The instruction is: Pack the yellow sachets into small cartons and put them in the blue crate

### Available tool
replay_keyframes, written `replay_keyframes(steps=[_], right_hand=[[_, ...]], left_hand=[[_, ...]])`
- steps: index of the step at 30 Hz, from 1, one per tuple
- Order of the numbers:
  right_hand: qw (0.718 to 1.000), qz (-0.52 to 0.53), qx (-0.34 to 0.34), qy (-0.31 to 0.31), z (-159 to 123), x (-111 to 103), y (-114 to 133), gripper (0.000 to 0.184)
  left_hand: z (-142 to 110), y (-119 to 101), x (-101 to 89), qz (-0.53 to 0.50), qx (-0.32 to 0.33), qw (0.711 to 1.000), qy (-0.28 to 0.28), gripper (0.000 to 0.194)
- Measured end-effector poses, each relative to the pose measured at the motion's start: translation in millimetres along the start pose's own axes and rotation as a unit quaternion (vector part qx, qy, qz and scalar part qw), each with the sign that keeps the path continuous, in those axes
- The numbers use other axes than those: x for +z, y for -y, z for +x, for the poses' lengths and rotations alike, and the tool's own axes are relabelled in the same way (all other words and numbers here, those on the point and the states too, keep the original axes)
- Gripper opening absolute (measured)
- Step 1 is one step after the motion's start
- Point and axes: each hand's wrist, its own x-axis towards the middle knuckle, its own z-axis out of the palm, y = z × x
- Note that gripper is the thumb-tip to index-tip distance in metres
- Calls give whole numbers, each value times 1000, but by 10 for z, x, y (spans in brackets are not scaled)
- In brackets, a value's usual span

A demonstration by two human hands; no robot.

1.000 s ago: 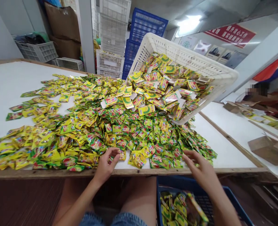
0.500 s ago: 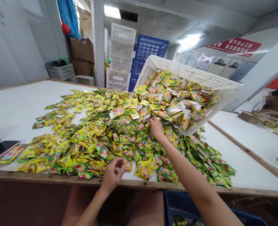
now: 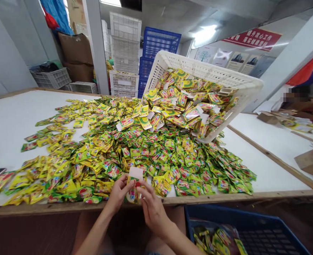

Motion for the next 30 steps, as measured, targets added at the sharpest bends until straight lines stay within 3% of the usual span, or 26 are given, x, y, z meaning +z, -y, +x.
replay_keyframes(steps=[3, 6, 8, 11, 14, 19, 23, 26, 30], right_hand=[[989, -61, 99, -88, -34, -264, -306, 42], [957, -155, 210, -125, -79, -679, -745, 30], [942, -204, 250, -92, -109, -904, -1000, 33], [935, -255, 243, 27, -97, -1063, -1196, 55], [914, -325, 221, 101, -10, -1100, -1213, 64], [889, -384, 230, 94, 31, -1255, -1194, 15], [927, -284, 244, 24, -103, -1305, -1126, 19], [956, -185, 214, 82, -141, -1215, -969, 16], [953, -208, 151, 162, 7, -1071, -729, 11]], left_hand=[[6, 32, 24, -22, 17, 997, -73, 44], [19, 63, 29, -14, 34, 994, -105, 55], [25, 74, 21, -4, 40, 993, -107, 57], [25, 71, 18, 1, 36, 994, -105, 62], [11, 46, 45, 0, 29, 994, -108, 66], [-6, 21, 90, 20, 38, 991, -128, 65], [10, 85, 28, 31, 21, 993, -116, 51], [22, 132, -30, 50, 10, 994, -94, 43], [23, 126, -41, 62, 7, 993, -96, 44]])
